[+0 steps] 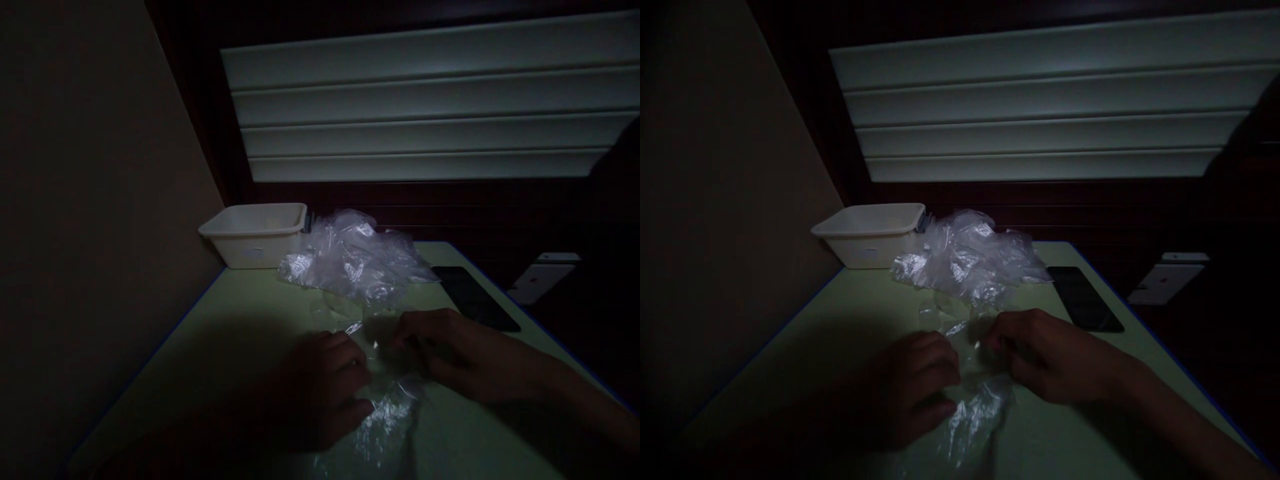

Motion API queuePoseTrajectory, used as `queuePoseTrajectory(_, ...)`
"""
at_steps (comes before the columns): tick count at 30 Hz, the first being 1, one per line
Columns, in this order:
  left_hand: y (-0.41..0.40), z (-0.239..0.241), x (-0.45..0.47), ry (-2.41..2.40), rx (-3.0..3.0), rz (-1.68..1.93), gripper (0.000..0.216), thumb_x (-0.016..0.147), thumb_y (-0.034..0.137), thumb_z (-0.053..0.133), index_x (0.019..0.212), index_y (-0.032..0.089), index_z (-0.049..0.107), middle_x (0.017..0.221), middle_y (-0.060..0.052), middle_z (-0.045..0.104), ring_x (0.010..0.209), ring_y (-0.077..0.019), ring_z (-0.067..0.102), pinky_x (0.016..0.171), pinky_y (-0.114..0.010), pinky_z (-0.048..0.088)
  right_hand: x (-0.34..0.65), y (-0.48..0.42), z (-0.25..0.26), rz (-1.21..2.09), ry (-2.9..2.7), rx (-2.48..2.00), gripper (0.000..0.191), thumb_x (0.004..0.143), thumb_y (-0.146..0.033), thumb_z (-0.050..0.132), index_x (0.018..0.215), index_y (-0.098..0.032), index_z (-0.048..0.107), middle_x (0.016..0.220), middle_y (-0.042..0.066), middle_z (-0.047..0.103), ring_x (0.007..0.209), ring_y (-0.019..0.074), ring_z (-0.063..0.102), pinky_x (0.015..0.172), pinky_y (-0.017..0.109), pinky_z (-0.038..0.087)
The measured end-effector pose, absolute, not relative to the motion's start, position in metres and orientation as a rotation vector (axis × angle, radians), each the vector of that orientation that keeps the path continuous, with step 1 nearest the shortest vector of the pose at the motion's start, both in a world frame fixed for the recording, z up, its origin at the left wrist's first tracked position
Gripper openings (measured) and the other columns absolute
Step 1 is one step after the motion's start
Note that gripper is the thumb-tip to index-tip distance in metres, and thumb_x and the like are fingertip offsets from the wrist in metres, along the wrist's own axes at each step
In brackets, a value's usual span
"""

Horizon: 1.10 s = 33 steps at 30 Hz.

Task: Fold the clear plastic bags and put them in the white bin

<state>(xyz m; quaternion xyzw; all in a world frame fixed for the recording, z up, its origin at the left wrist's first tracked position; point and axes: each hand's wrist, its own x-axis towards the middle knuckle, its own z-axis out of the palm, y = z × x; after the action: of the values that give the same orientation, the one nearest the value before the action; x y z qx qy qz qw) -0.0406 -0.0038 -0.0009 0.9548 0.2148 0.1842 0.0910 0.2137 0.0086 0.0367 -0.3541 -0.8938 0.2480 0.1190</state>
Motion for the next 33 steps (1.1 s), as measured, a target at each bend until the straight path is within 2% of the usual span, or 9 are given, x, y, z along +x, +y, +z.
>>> queuePoseTrajectory(3, -0.01, 0.001, -0.038, 0.531, 2.913, 0.524, 0.016, 0.089, 0.03, 0.056, 0.092, 0.015, 0.061, 0.089, -0.005, 0.061, 0.082, -0.017, 0.054, 0.071, -0.032, 0.044, 0.219, 0.004, 0.04, 0.768, -2.629, -0.926, 0.045, 0.07, 0.0, 0.053, 0.111, -0.019, 0.059, 0.1, 0.005, 0.064, 0.089, 0.0175, 0.061, 0.079, 0.029, 0.049)
queuePoseTrajectory(6, -0.015, 0.003, -0.035, 0.438, 2.986, 0.516, 0.02, 0.087, 0.035, 0.059, 0.096, 0.017, 0.061, 0.088, -0.003, 0.062, 0.08, -0.0165, 0.054, 0.065, -0.032, 0.043, 0.219, 0.0, 0.043, 0.866, -2.649, -0.859, 0.056, 0.066, -0.002, 0.061, 0.119, -0.02, 0.055, 0.113, 0.006, 0.061, 0.1, 0.0192, 0.06, 0.085, 0.03, 0.049)
queuePoseTrajectory(8, -0.017, 0.002, -0.032, 0.358, 3.029, 0.51, 0.025, 0.088, 0.038, 0.06, 0.104, 0.019, 0.06, 0.091, -0.002, 0.062, 0.081, -0.0161, 0.055, 0.063, -0.031, 0.041, 0.216, 0.0, 0.043, 0.917, -2.659, -0.859, 0.049, 0.068, -0.007, 0.065, 0.115, -0.02, 0.058, 0.111, 0.006, 0.061, 0.097, 0.0182, 0.061, 0.082, 0.028, 0.05)
queuePoseTrajectory(10, -0.02, 0.0, -0.028, 0.319, 3.069, 0.503, 0.021, 0.09, 0.034, 0.058, 0.105, 0.02, 0.06, 0.091, -0.001, 0.063, 0.081, -0.0149, 0.055, 0.062, -0.03, 0.04, 0.213, 0.002, 0.042, 0.941, -2.664, -0.846, 0.037, 0.072, -0.003, 0.061, 0.105, -0.019, 0.062, 0.105, 0.005, 0.062, 0.093, 0.0157, 0.061, 0.08, 0.026, 0.049)
queuePoseTrajectory(13, -0.024, -0.005, -0.025, 0.342, 3.104, 0.469, 0.011, 0.092, 0.027, 0.055, 0.097, 0.021, 0.062, 0.088, 0.0, 0.062, 0.08, -0.0139, 0.055, 0.064, -0.03, 0.039, 0.212, 0.007, 0.039, 0.934, -2.641, -0.818, 0.032, 0.074, 0.003, 0.053, 0.096, -0.018, 0.063, 0.096, 0.003, 0.064, 0.087, 0.0143, 0.061, 0.078, 0.025, 0.048)
queuePoseTrajectory(19, -0.023, -0.006, -0.026, 0.318, 3.138, 0.398, 0.01, 0.09, 0.029, 0.058, 0.087, 0.02, 0.063, 0.089, 0.0, 0.06, 0.08, -0.0147, 0.053, 0.062, -0.031, 0.037, 0.225, 0.017, 0.035, 0.87, -2.602, -0.909, 0.019, 0.082, -0.005, 0.051, 0.089, -0.017, 0.063, 0.086, 0.001, 0.065, 0.075, 0.0129, 0.061, 0.066, 0.024, 0.046)
queuePoseTrajectory(26, -0.023, -0.003, -0.02, 0.248, 3.147, 0.477, 0.011, 0.091, 0.028, 0.056, 0.088, 0.02, 0.063, 0.101, 0.0, 0.062, 0.087, -0.0154, 0.054, 0.065, -0.03, 0.038, 0.232, 0.014, 0.038, 0.841, -2.587, -1.01, 0.024, 0.075, -0.008, 0.058, 0.097, -0.019, 0.06, 0.088, 0.002, 0.064, 0.075, 0.0145, 0.058, 0.066, 0.025, 0.046)
queuePoseTrajectory(30, -0.026, 0.001, -0.011, 0.237, 3.184, 0.534, 0.016, 0.094, 0.028, 0.052, 0.086, 0.017, 0.061, 0.083, -0.001, 0.062, 0.076, -0.0144, 0.054, 0.061, -0.029, 0.037, 0.228, 0.007, 0.041, 0.848, -2.645, -0.943, 0.039, 0.069, -0.006, 0.06, 0.105, -0.021, 0.058, 0.094, 0.002, 0.062, 0.082, 0.0157, 0.058, 0.073, 0.026, 0.047)
queuePoseTrajectory(33, -0.028, -0.002, -0.003, 0.227, 3.218, 0.584, 0.02, 0.094, 0.029, 0.051, 0.08, 0.017, 0.06, 0.076, -0.002, 0.059, 0.071, -0.0145, 0.053, 0.057, -0.029, 0.035, 0.223, 0.005, 0.042, 0.851, -2.657, -1.006, 0.042, 0.069, -0.01, 0.065, 0.108, -0.021, 0.057, 0.097, 0.003, 0.063, 0.083, 0.0168, 0.06, 0.072, 0.026, 0.048)
